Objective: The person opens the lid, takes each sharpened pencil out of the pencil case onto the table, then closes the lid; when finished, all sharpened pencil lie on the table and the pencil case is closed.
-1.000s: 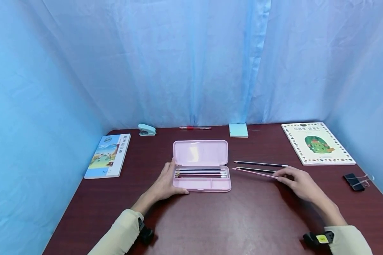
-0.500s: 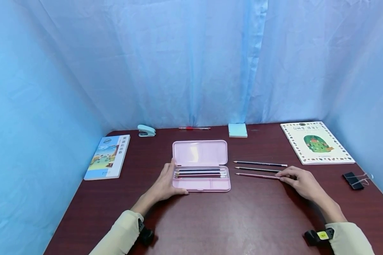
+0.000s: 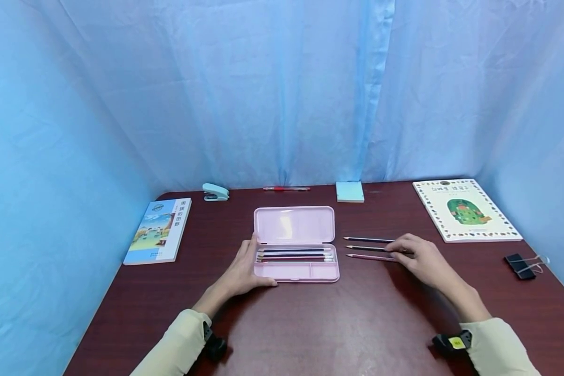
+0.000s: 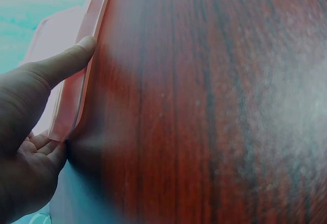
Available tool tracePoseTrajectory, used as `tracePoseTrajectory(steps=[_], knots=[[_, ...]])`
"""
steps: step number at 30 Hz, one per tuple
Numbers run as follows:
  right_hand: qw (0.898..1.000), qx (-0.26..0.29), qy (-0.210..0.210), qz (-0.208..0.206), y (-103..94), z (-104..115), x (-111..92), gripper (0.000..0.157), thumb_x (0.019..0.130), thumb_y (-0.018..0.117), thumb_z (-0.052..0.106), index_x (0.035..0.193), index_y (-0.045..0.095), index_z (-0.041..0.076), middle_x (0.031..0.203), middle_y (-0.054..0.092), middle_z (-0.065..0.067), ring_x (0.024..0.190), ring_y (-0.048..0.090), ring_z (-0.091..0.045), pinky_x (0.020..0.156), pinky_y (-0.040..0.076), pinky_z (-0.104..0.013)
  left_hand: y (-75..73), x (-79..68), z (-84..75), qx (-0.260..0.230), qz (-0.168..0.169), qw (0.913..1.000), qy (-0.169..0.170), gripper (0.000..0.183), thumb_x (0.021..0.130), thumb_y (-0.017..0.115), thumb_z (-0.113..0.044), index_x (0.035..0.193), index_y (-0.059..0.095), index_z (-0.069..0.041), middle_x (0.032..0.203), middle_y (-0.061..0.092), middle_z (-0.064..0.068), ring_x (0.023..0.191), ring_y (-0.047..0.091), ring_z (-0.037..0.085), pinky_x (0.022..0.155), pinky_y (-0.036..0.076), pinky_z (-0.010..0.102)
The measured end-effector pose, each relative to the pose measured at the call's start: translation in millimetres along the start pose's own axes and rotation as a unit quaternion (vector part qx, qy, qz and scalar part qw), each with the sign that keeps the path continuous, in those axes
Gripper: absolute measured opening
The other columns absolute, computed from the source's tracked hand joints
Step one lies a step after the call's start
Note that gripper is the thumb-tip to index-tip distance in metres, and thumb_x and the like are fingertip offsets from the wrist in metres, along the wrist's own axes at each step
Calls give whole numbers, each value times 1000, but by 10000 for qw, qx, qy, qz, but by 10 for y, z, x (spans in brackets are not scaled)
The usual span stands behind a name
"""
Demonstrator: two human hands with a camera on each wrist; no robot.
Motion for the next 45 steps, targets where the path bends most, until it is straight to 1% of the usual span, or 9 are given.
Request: tracePoseTrajectory(steps=[4, 8, 13, 17, 23, 30, 35, 40, 45], knots=[[9983, 345, -436, 188, 201, 318, 259, 22, 76, 71, 1, 95, 70, 14, 95, 62, 4, 91, 60, -18, 78, 44, -36, -3, 3, 7, 16, 0, 10000, -7, 126, 59, 82, -51, 149, 4, -8, 131, 33, 12, 117, 36, 22, 98, 34, 39], [9937, 778, -583, 557, 473, 603, 455, 22, 79, 69, 2, 99, 69, 11, 100, 62, 1, 95, 59, -18, 82, 45, -39, -1, 7, 9, -31, 44, 10000, -41, 126, 59, 82, -51, 149, 3, -9, 132, 32, 11, 118, 37, 22, 98, 34, 39], [9864, 894, -723, 1174, 769, 888, 571, 19, 84, 66, 9, 102, 68, 12, 106, 61, 1, 102, 55, -17, 88, 42, -40, 3, 7, 17, -61, 59, 10000, -44, 127, 59, 82, -52, 149, 2, -11, 132, 33, 12, 118, 37, 22, 98, 34, 40], [9801, 752, -857, 1628, 911, 1037, 608, 17, 87, 63, 15, 103, 68, 15, 110, 59, 0, 106, 53, -17, 92, 40, -39, 11, 9, 21, -63, 73, 9999, -44, 127, 59, 81, -52, 149, 2, -10, 131, 33, 11, 118, 37, 22, 98, 35, 40], [9807, 389, -1008, 1627, 973, 1096, 646, 20, 87, 61, 14, 107, 66, 10, 112, 59, -5, 107, 54, -19, 93, 40, -38, 18, 18, 25, -97, 154, 9997, -162, 128, 59, 80, -54, 149, -1, -13, 132, 32, 10, 118, 36, 22, 98, 34, 40], [9812, 98, -1153, 1541, 962, 1122, 722, 23, 85, 62, 8, 107, 65, 3, 102, 63, -9, 99, 57, -24, 88, 41, -40, 13, 6, 33, -82, 19, 10000, 4, 128, 58, 82, -52, 149, 2, -9, 130, 34, 12, 115, 38, 23, 97, 35, 39], [9791, 287, -1167, 1641, 958, 1140, 754, 20, 82, 64, 4, 103, 67, 3, 95, 64, -8, 92, 59, -21, 83, 44, -39, 10, 0, 34, -93, -61, 9998, 158, 129, 58, 83, -50, 148, 2, -6, 129, 36, 14, 115, 40, 23, 97, 35, 39], [9786, 580, -1147, 1605, 973, 1100, 764, 15, 80, 66, 2, 94, 70, 7, 88, 64, -2, 84, 59, -16, 77, 46, -34, 13, 5, 37, -44, -70, 9999, 140, 128, 59, 82, -50, 148, 2, -7, 130, 35, 14, 116, 39, 23, 98, 34, 38], [9754, 723, -1046, 1802, 964, 1066, 781, 14, 81, 67, 4, 94, 71, 8, 88, 64, -1, 85, 59, -14, 77, 46, -33, 10, 7, 34, -43, -35, 9999, 127, 128, 59, 82, -49, 149, 1, -8, 130, 35, 13, 115, 39, 23, 97, 34, 38]])
Point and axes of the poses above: each hand's wrist, its own x-axis towards the middle knuckle, its own y-axis out of the palm, z = x × y, the point moved 3 cm from there along x, towards the middle knuckle
